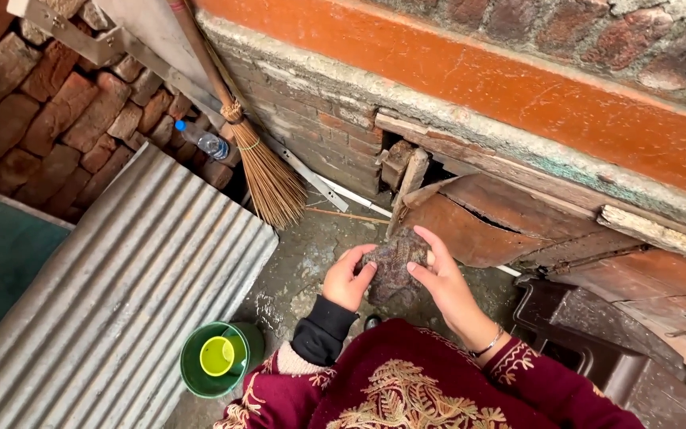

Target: Cleaning window panes by wiping them with a cloth, then washing and wringing the cloth in a bowl of water.

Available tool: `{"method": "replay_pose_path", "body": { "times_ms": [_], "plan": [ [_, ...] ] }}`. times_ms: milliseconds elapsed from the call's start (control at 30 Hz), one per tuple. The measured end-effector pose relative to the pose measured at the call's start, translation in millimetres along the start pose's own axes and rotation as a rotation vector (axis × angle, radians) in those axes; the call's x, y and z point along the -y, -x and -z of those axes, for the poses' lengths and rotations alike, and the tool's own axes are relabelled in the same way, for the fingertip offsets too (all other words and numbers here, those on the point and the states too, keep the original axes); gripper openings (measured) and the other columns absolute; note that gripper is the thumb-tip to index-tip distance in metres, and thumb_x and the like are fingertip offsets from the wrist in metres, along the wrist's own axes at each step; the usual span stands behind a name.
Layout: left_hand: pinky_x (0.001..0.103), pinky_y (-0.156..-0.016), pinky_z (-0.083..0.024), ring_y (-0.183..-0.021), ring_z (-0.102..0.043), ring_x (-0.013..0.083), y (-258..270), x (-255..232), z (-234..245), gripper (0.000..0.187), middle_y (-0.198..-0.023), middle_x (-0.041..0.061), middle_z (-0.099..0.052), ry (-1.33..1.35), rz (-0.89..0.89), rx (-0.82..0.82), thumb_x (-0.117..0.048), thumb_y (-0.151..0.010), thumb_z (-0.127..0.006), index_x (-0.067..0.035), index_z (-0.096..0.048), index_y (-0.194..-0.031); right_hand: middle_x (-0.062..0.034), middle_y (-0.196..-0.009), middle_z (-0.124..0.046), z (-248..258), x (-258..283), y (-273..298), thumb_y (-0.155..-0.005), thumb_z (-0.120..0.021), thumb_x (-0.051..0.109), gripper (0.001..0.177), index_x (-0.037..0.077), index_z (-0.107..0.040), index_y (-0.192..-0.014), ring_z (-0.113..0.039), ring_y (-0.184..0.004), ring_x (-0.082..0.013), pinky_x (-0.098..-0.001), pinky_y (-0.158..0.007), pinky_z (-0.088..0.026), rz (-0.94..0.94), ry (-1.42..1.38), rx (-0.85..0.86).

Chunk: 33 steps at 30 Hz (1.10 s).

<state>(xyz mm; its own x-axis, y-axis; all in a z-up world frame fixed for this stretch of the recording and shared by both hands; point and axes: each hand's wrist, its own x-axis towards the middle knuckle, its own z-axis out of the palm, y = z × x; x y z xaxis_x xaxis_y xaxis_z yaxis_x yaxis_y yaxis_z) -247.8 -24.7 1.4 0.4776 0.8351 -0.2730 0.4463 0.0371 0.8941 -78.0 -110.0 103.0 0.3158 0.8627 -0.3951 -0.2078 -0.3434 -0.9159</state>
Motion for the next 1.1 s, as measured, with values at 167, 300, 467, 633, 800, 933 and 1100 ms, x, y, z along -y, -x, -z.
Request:
{"method": "replay_pose_path", "body": {
  "times_ms": [167,300,467,633,800,933,1100],
  "plan": [
    [0.048,-0.094,-0.057,-0.108,-0.069,0.0396,27.1,-1.1,-17.3,0.035,-0.113,0.016,-0.071,0.015,0.005,-0.081,-0.024,-0.097,-0.064,-0.021,-0.07,-0.131,-0.0324,-0.155,-0.039,21.6,-12.7,10.3,-0.094,-0.057,0.002,0.069,0.014,-0.036,-0.159,-0.035,-0.145,-0.0377,-0.0567,-0.118,-0.026,0.04,0.025,0.059],
    [0.049,-0.094,-0.057,-0.107,-0.07,0.0386,61.7,-9.3,-39.3,0.032,-0.112,0.015,-0.072,-0.003,0.03,-0.148,-0.026,-0.097,-0.063,-0.022,-0.071,-0.128,-0.0271,-0.144,-0.056,38.4,-30.2,37.3,-0.093,-0.057,0.0,0.069,0.011,-0.038,-0.159,-0.053,-0.133,-0.0249,-0.05,-0.117,-0.035,0.044,-0.02,0.106],
    [0.046,-0.095,-0.057,-0.109,-0.07,0.0349,111.7,-7.8,-93.0,0.03,-0.111,0.012,-0.074,0.065,0.057,-0.214,-0.028,-0.099,-0.063,-0.024,-0.073,-0.126,-0.0211,-0.146,-0.058,80.6,-43.3,76.1,-0.094,-0.057,0.001,0.057,0.012,-0.052,-0.15,-0.046,-0.14,-0.0209,-0.0463,-0.118,-0.034,0.039,0.056,0.157],
    [0.043,-0.096,-0.056,-0.108,-0.071,0.0308,173.9,-8.0,-142.2,0.031,-0.109,0.013,-0.075,0.124,0.133,-0.28,-0.03,-0.1,-0.063,-0.023,-0.072,-0.129,-0.019,-0.155,-0.049,106.6,-51.1,124.6,-0.095,-0.061,0.004,0.049,0.017,-0.062,-0.143,-0.032,-0.149,-0.0303,-0.0517,-0.121,-0.023,0.023,0.146,0.193],
    [0.047,-0.099,-0.055,-0.114,-0.068,0.0344,241.6,-8.7,-154.4,0.032,-0.112,0.013,-0.076,0.072,0.192,-0.312,-0.035,-0.099,-0.064,-0.024,-0.074,-0.127,-0.0164,-0.112,-0.075,111.8,-88.8,164.0,-0.097,-0.058,0.003,0.039,0.009,-0.067,-0.134,-0.063,-0.114,-0.0166,-0.0415,-0.109,-0.047,0.092,-0.003,0.245],
    [0.041,-0.092,-0.058,-0.102,-0.073,0.0252,292.1,-0.2,-154.4,0.026,-0.099,0.009,-0.078,0.112,0.204,-0.35,-0.032,-0.1,-0.063,-0.028,-0.076,-0.122,-0.0165,-0.105,-0.078,102.5,-106.6,202.2,-0.098,-0.059,0.003,0.033,0.008,-0.069,-0.129,-0.068,-0.107,-0.0166,-0.0409,-0.105,-0.051,0.079,-0.029,0.274],
    [0.046,-0.092,-0.057,-0.104,-0.072,0.0326,343.6,10.2,-148.9,0.03,-0.104,0.017,-0.076,0.126,0.151,-0.338,-0.033,-0.102,-0.061,-0.02,-0.072,-0.127,-0.0089,-0.096,-0.076,87.6,-120.6,253.2,-0.097,-0.062,0.003,0.03,0.007,-0.069,-0.126,-0.067,-0.095,-0.0121,-0.0357,-0.096,-0.056,0.13,-0.035,0.265]
  ]
}}
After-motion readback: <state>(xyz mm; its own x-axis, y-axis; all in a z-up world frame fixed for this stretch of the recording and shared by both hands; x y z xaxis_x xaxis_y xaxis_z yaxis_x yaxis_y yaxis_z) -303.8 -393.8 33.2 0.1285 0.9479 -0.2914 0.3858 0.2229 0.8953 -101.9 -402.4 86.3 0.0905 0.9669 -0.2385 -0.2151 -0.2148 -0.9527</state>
